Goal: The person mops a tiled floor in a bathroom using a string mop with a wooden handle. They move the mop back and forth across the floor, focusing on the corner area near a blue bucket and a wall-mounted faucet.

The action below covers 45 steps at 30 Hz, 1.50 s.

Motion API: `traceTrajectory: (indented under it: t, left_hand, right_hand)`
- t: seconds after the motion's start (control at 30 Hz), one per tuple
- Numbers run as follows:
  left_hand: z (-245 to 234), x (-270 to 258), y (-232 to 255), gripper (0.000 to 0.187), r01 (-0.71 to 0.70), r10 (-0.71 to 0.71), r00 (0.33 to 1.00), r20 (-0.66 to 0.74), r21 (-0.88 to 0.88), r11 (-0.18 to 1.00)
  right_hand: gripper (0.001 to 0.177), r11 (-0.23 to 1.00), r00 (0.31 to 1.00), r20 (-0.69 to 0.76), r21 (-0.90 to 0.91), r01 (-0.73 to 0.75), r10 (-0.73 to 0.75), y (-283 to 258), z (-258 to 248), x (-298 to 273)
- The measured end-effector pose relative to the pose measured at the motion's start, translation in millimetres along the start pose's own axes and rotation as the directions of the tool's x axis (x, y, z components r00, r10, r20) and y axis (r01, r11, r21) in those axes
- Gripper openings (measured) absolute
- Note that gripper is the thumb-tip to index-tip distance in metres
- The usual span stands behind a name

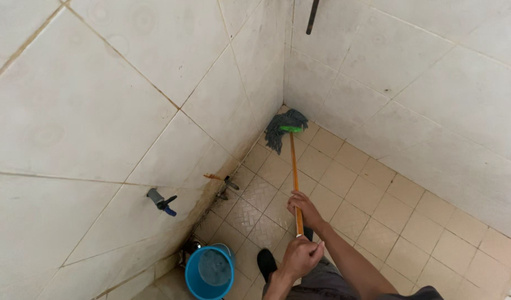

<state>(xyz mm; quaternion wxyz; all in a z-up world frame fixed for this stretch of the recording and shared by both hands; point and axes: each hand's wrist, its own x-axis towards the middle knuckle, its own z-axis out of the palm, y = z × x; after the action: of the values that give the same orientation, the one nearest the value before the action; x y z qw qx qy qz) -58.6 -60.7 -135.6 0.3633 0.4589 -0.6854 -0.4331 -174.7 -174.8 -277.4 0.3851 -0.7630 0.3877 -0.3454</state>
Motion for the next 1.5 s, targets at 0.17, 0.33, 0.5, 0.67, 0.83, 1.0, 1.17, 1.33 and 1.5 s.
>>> traceTrajectory:
  t: [0.17, 0.33, 0.5, 0.67, 0.83, 1.0, 1.17, 1.33, 1.5]
  left_hand:
    - [-25, -20, 39, 0.043, 0.065, -0.066, 0.997, 0.032, 0.041, 0.997]
    - [-45, -47, 75, 0.044, 0.175, -0.177, 0.981, 0.080, 0.029, 0.984]
    - [-57, -79, 99, 0.044, 0.122, -0.122, 0.988, 0.091, 0.002, 0.992]
    - [-52, -109, 95, 0.044, 0.107, -0.102, 0.974, 0.200, -0.014, 0.994]
    - [-35, -143, 74, 0.046, -0.120, 0.132, 0.976, 0.174, -0.076, 0.990]
    - [-23, -158, 66, 0.056, -0.174, 0.180, 0.958, 0.225, -0.046, 0.984]
    - [-26, -147, 66, 0.051, -0.107, 0.113, 0.979, 0.167, -0.041, 0.993]
    - [-5, -136, 35, 0.047, -0.061, 0.065, 0.974, 0.216, -0.025, 0.998]
    - [20, -118, 5, 0.050, -0.051, 0.061, 0.975, 0.215, -0.052, 0.997]
  right_hand:
    - [0.028, 0.998, 1.000, -0.021, 0.063, -0.022, 0.023, -44, 9, -15]
    - [0.031, 0.998, 0.993, -0.118, 0.062, 0.021, -0.014, -80, 32, -37]
    - [0.028, 0.991, 0.998, -0.068, 0.137, 0.006, 0.003, -113, 44, -64]
    - [0.032, 0.995, 0.980, -0.198, 0.097, 0.025, -0.005, -129, 70, -91]
    - [0.034, 1.000, 0.981, -0.192, 0.023, -0.015, 0.020, -148, 75, -109]
    - [0.029, 0.997, 0.990, -0.129, 0.048, 0.068, -0.061, -163, 62, -112]
    - [0.028, 0.999, 0.994, -0.100, 0.013, 0.042, -0.040, -156, 52, -99]
    - [0.033, 0.998, 1.000, 0.008, 0.070, 0.007, -0.008, -133, 37, -91]
    - [0.030, 0.994, 0.999, 0.017, 0.100, 0.034, -0.036, -106, 23, -80]
